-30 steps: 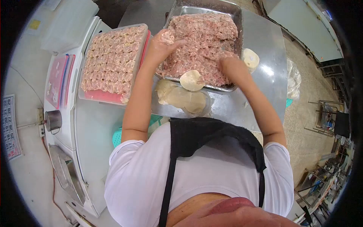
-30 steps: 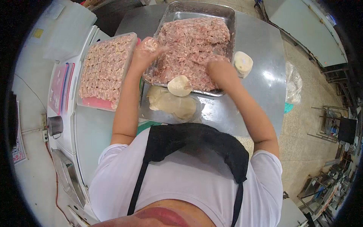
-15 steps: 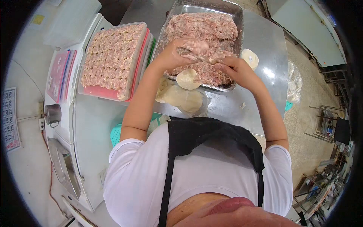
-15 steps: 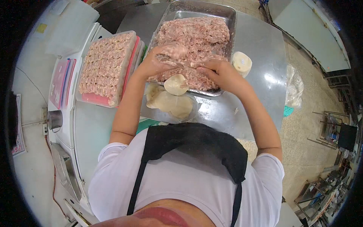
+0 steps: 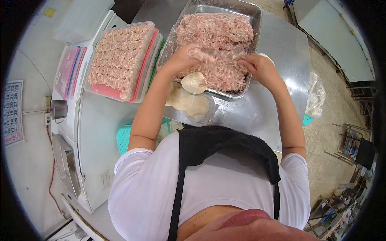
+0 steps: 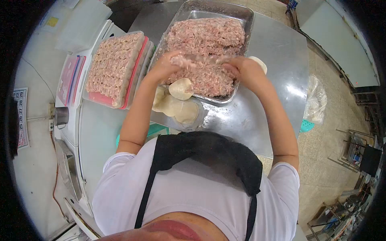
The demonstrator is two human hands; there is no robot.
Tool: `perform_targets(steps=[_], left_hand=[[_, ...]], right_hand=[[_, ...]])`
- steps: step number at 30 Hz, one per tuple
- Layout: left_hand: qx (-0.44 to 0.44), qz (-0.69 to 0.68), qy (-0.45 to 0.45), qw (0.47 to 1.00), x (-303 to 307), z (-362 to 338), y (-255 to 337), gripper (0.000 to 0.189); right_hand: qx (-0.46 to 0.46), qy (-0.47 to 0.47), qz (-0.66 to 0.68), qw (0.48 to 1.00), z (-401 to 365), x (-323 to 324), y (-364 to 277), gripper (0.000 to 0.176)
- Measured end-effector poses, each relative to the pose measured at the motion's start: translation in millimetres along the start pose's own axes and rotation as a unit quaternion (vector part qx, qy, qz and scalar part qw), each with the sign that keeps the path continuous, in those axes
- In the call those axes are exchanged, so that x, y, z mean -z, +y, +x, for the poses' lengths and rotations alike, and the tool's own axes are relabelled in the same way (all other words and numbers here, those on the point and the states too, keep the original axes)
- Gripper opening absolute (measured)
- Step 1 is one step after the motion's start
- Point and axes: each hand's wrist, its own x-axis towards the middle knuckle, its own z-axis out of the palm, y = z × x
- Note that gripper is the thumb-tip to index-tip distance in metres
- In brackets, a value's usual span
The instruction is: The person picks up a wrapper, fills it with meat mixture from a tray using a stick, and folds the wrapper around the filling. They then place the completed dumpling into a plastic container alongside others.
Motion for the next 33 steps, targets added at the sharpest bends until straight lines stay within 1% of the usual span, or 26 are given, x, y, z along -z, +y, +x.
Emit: perform_targets(steps=[1,2,4,5,6,7,8,9,11,13,14,15,16,17,19,20,21,22,23,25,26,27,29,30,31,33], left_hand=[[0.148,-0.092,0.034,0.984,-2.6,2.0,2.3,0.033],[0.148,-0.091,0.039,0.984,-4.8,4.5,5.0,0.033],[0.252,-0.049,0.057,0.965,-7.9,7.2,21.3,0.053],[0.254,-0.048,0.058,0.964,-11.1,7.5,9.2,0.053],[0.221,-0.092,0.039,0.970,-16.4,8.5,-12.9,0.049],[0.184,-0.136,0.021,0.973,-17.8,9.3,-14.5,0.047],[0.182,-0.136,0.025,0.974,-16.1,7.3,-16.3,0.047],[0.142,-0.137,0.026,0.980,-11.8,-0.2,1.4,0.049],[0.105,-0.140,0.024,0.984,-6.1,-4.9,28.1,0.051],[-0.052,-0.008,0.072,0.996,-2.7,-2.8,43.6,0.052],[-0.052,-0.009,0.075,0.996,-1.9,-2.4,41.8,0.052],[-0.094,0.048,0.063,0.992,0.3,-1.1,38.8,0.045],[-0.136,0.105,0.050,0.984,2.5,-0.7,37.2,0.039],[-0.135,0.106,0.052,0.984,3.1,-1.0,36.4,0.039],[-0.056,-0.012,-0.032,0.998,0.9,-1.8,39.1,0.035],[-0.056,-0.013,-0.030,0.998,1.5,-2.5,41.2,0.035],[-0.050,0.061,-0.041,0.996,4.7,-3.7,47.7,0.037],[-0.043,0.137,-0.051,0.988,8.2,-5.9,51.3,0.040],[-0.043,0.138,-0.045,0.988,9.9,-9.9,51.8,0.040],[0.056,0.025,0.049,0.997,8.5,-21.2,49.0,0.047],[-0.088,0.051,0.033,0.994,13.3,-16.6,10.6,0.056],[-0.091,0.049,0.035,0.994,15.8,-19.0,20.6,0.056],[0.022,0.032,-0.048,0.998,23.9,-24.8,50.0,0.059],[0.019,0.032,-0.045,0.998,24.2,-30.1,42.3,0.059],[0.003,-0.032,-0.010,0.999,22.3,-35.9,30.6,0.055],[-0.015,-0.098,0.025,0.995,27.2,-45.6,28.2,0.051]], right_hand=[[-0.017,0.054,-0.102,0.993,1.5,8.0,-3.2,0.020],[-0.006,0.126,-0.072,0.989,-3.0,8.2,-13.6,0.021],[0.025,0.107,-0.069,0.991,-2.7,-5.6,-19.2,0.021],[0.050,0.089,-0.066,0.993,-5.8,-19.4,-15.8,0.022],[0.082,0.118,-0.054,0.988,-1.4,-49.2,21.2,0.025],[0.080,0.118,-0.054,0.988,-4.5,-39.0,22.7,0.025],[-0.013,0.016,-0.134,0.991,-1.4,-23.9,25.7,0.026],[-0.109,-0.087,-0.207,0.968,0.9,-9.1,24.1,0.027],[-0.131,-0.086,-0.168,0.973,-9.1,13.3,20.8,0.031],[-0.086,0.039,-0.005,0.995,-15.5,33.1,17.3,0.029],[-0.094,0.029,0.082,0.992,-16.6,41.5,9.2,0.028],[-0.092,0.027,0.082,0.992,-17.1,37.4,4.4,0.028],[-0.031,0.032,0.147,0.988,-17.0,30.0,-0.1,0.026],[0.030,0.037,0.211,0.976,-15.9,21.9,-5.1,0.024],[0.040,-0.005,0.190,0.981,-12.1,16.1,-12.5,0.023],[0.043,-0.030,0.154,0.987,-7.0,21.7,-11.6,0.022],[0.048,-0.057,0.118,0.990,-3.6,26.6,-12.5,0.022],[0.066,0.029,0.063,0.995,-4.2,30.8,-16.6,0.021],[0.071,0.028,0.062,0.995,-6.1,32.7,-25.3,0.021],[0.066,0.099,-0.012,0.993,-14.7,31.9,-51.6,0.020],[0.065,0.059,-0.121,0.989,-15.6,28.0,-60.8,0.021],[0.065,0.059,-0.125,0.988,-14.7,30.0,-59.9,0.021],[0.097,0.087,-0.097,0.987,-9.6,37.3,-55.3,0.021],[0.044,0.067,-0.070,0.994,-12.5,54.8,-72.2,0.023],[0.046,0.069,-0.073,0.994,-15.4,65.0,-84.4,0.023],[0.019,0.025,0.043,0.999,-20.3,75.0,-102.7,0.025]])
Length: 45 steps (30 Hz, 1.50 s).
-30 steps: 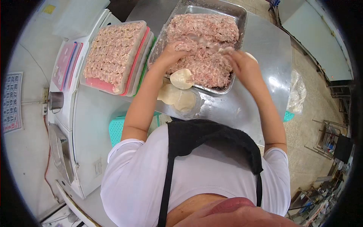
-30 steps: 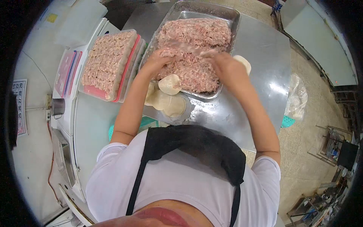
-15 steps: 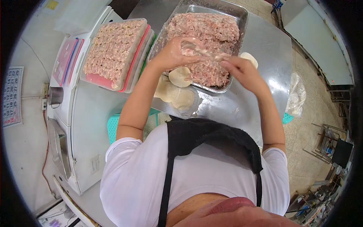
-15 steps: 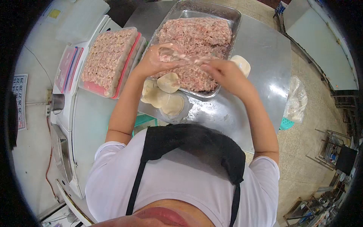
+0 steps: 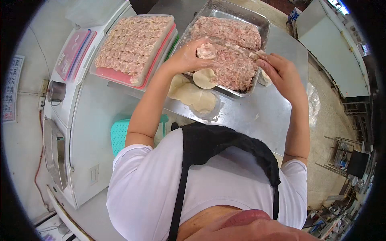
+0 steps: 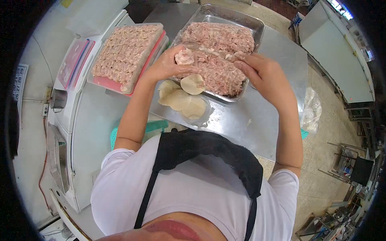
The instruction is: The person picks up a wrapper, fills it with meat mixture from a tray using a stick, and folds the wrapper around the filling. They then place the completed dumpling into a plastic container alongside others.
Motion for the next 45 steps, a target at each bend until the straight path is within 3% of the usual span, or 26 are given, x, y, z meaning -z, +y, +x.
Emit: perform_targets(steps=[1,2,4,6,8,10,11,13,15,17,18,20,23,26,31,34,37,39,45], left_hand=[[-0.050,0.060,0.011,0.997,2.1,-6.2,16.8,0.047],[-0.098,0.121,0.023,0.988,5.7,-12.7,25.8,0.042],[-0.101,0.106,0.008,0.989,20.9,-19.2,18.3,0.038],[-0.103,0.187,0.030,0.976,40.0,-33.6,25.4,0.042],[-0.093,0.163,0.084,0.979,68.0,-54.0,19.3,0.047],[-0.066,0.196,0.016,0.978,106.6,-79.5,39.3,0.053],[-0.034,0.182,0.061,0.981,125.0,-90.5,26.2,0.065],[-0.013,0.170,0.096,0.981,174.3,-113.6,-9.7,0.063],[0.007,0.159,0.128,0.979,212.8,-142.0,-30.9,0.062],[-0.097,0.398,0.196,0.891,239.3,-160.7,-42.1,0.058],[-0.099,0.396,0.193,0.892,242.6,-166.7,-35.9,0.058],[0.026,0.291,0.105,0.950,238.4,-177.8,-14.0,0.063],[0.001,0.280,0.037,0.959,229.0,-173.5,-21.1,0.075],[0.027,0.336,-0.023,0.941,218.0,-163.7,-17.0,0.074],[-0.002,0.407,-0.051,0.912,201.0,-154.1,-17.5,0.076],[0.008,0.403,-0.084,0.911,202.4,-160.9,-20.8,0.073],[-0.055,0.317,-0.071,0.944,214.2,-170.1,-34.6,0.062],[0.031,0.338,-0.097,0.936,220.5,-170.0,-34.6,0.049],[-0.012,0.315,-0.064,0.947,207.3,-163.5,-39.5,0.032]], right_hand=[[0.059,0.015,-0.009,0.998,-1.4,-11.7,-1.2,0.027],[0.062,0.013,-0.014,0.998,-0.5,-23.9,-7.1,0.027],[0.034,-0.046,-0.004,0.998,4.2,-51.5,-22.8,0.025],[0.059,-0.019,0.015,0.998,8.3,-63.3,-26.9,0.024],[0.033,0.011,0.016,0.999,7.1,-65.3,-37.3,0.023],[0.005,0.007,0.010,1.000,2.1,-74.4,-44.7,0.024],[-0.024,0.049,0.067,0.996,-2.5,-85.6,-43.3,0.024],[-0.054,0.087,0.124,0.987,-13.6,-101.4,-41.1,0.026],[-0.208,0.061,0.203,0.955,-25.2,-113.9,-41.3,0.025],[-0.237,0.086,0.241,0.937,-36.0,-131.0,-48.3,0.024],[-0.265,0.111,0.277,0.917,-41.0,-139.5,-52.5,0.022],[-0.278,0.128,0.302,0.903,-50.5,-155.8,-60.1,0.022],[-0.297,0.149,0.330,0.883,-54.9,-169.9,-78.8,0.021],[-0.301,0.160,0.326,0.882,-58.2,-182.5,-86.8,0.025],[-0.305,0.183,0.314,0.880,-60.8,-192.3,-106.4,0.030],[-0.312,0.193,0.314,0.876,-63.1,-197.9,-117.5,0.026],[-0.308,0.193,0.299,0.882,-66.2,-204.8,-127.3,0.027],[-0.308,0.196,0.291,0.885,-67.1,-207.8,-132.5,0.027],[-0.298,0.195,0.290,0.888,-70.1,-208.4,-143.3,0.028]])
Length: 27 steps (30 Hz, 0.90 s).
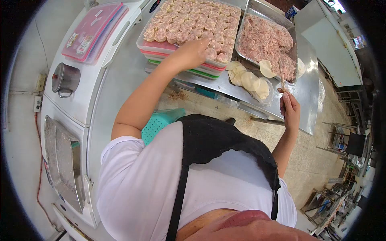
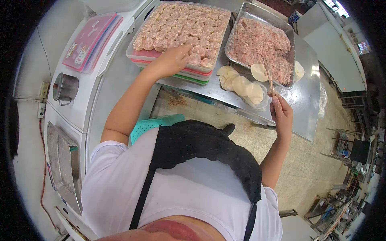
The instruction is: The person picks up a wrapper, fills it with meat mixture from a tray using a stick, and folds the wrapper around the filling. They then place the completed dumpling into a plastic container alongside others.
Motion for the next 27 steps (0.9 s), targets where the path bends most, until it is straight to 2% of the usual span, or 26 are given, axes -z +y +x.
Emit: perform_targets(steps=[4,6,7,9,10,12,13,15,16,18,19,21,22,23,24,25,26,27], left_hand=[[-0.021,-0.032,0.027,0.999,-13.1,7.5,-10.1,0.039],[-0.017,-0.084,-0.013,0.996,-1.2,8.0,-14.3,0.049],[-0.017,-0.081,-0.014,0.996,4.7,6.8,-10.5,0.049],[0.062,0.020,-0.065,0.996,16.7,6.3,-0.3,0.056],[0.059,0.023,-0.068,0.996,13.8,7.8,-5.4,0.056],[-0.035,0.016,0.016,0.999,1.1,11.3,-24.9,0.054],[-0.045,0.019,0.008,0.999,-1.8,12.4,-27.6,0.054],[-0.089,0.055,0.165,0.981,-6.4,14.2,-27.3,0.047],[-0.104,0.054,0.155,0.981,-3.5,15.7,-23.6,0.047],[0.032,0.018,0.053,0.998,1.7,19.3,-8.7,0.038],[0.024,0.021,0.047,0.998,1.9,20.8,10.6,0.038],[0.134,0.090,0.097,0.982,1.4,22.9,49.1,0.035],[0.129,0.093,0.094,0.983,-10.0,27.9,66.9,0.035],[0.032,0.051,0.134,0.989,-27.5,35.6,89.6,0.029],[-0.063,0.009,0.173,0.983,-45.8,46.8,111.0,0.025],[-0.111,-0.012,0.129,0.985,-68.3,60.2,125.7,0.025],[-0.158,-0.033,0.083,0.983,-95.3,73.5,135.7,0.026],[-0.149,-0.017,0.049,0.987,-122.8,87.7,141.0,0.029]], right_hand=[[0.011,-0.001,-0.009,1.000,-4.9,1.9,-0.7,0.028],[0.008,-0.002,-0.016,1.000,-6.1,2.7,-5.2,0.027],[0.009,-0.001,-0.013,1.000,-4.9,4.6,-5.1,0.027],[-0.002,0.010,-0.004,1.000,-0.1,10.5,-3.6,0.027],[-0.003,0.014,0.000,1.000,3.1,13.7,-3.1,0.027],[0.027,0.007,0.014,1.000,10.9,22.9,0.6,0.028],[0.024,0.020,0.019,0.999,15.6,28.2,3.8,0.028],[0.018,0.041,0.065,0.997,25.2,39.1,9.8,0.029],[0.010,0.024,0.060,0.998,29.0,47.2,4.8,0.030],[-0.005,0.035,0.072,0.997,39.3,62.8,9.7,0.030],[-0.017,0.030,0.079,0.996,45.5,73.4,13.2,0.030],[-0.026,0.025,0.063,0.997,62.4,97.0,25.3,0.032],[0.017,0.031,-0.058,0.998,73.6,105.8,36.4,0.033],[0.057,0.034,-0.178,0.982,82.9,115.5,44.8,0.034],[0.017,0.013,-0.267,0.964,89.1,125.7,40.7,0.032],[0.017,0.014,-0.263,0.964,96.1,132.5,42.9,0.032],[0.062,0.003,-0.299,0.952,102.8,138.6,45.2,0.031],[0.106,-0.009,-0.333,0.937,109.0,143.7,47.2,0.031]])
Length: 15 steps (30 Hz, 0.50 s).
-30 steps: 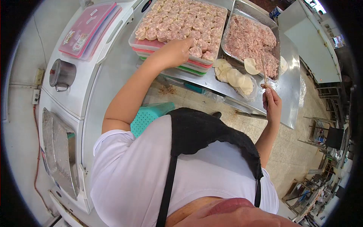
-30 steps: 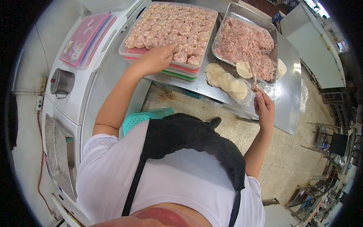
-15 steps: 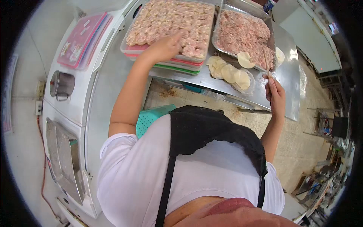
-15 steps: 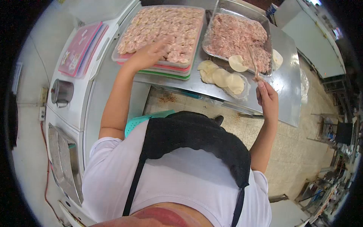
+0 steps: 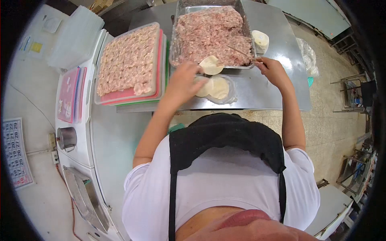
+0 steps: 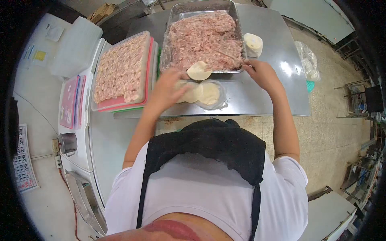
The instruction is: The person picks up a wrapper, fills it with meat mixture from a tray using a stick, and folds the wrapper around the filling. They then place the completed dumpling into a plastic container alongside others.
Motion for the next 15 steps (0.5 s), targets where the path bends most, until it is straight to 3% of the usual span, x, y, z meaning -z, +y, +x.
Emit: perform_targets(steps=[2,4,6,8,13,15], left_hand=[[0.001,0.049,-0.005,0.999,-41.7,15.4,-10.4,0.033],[0.062,0.119,0.066,0.989,-62.1,26.5,-16.0,0.040],[0.089,0.119,0.080,0.986,-66.4,32.5,-27.0,0.040],[0.231,0.163,0.006,0.959,-60.7,38.1,-22.8,0.033],[0.230,0.169,0.009,0.958,-61.6,50.1,-28.3,0.028],[0.264,0.114,-0.019,0.958,-59.8,57.5,-28.2,0.028]], right_hand=[[0.029,-0.040,-0.034,0.998,10.8,5.4,4.5,0.030],[0.061,-0.080,-0.069,0.992,22.7,3.1,10.9,0.030],[0.156,-0.130,-0.127,0.971,31.4,-12.6,22.2,0.033],[0.186,-0.130,-0.110,0.968,47.1,-14.8,34.2,0.032],[0.114,-0.076,-0.226,0.965,102.8,-1.8,51.2,0.024],[0.155,-0.042,-0.234,0.959,123.2,5.4,54.7,0.020]])
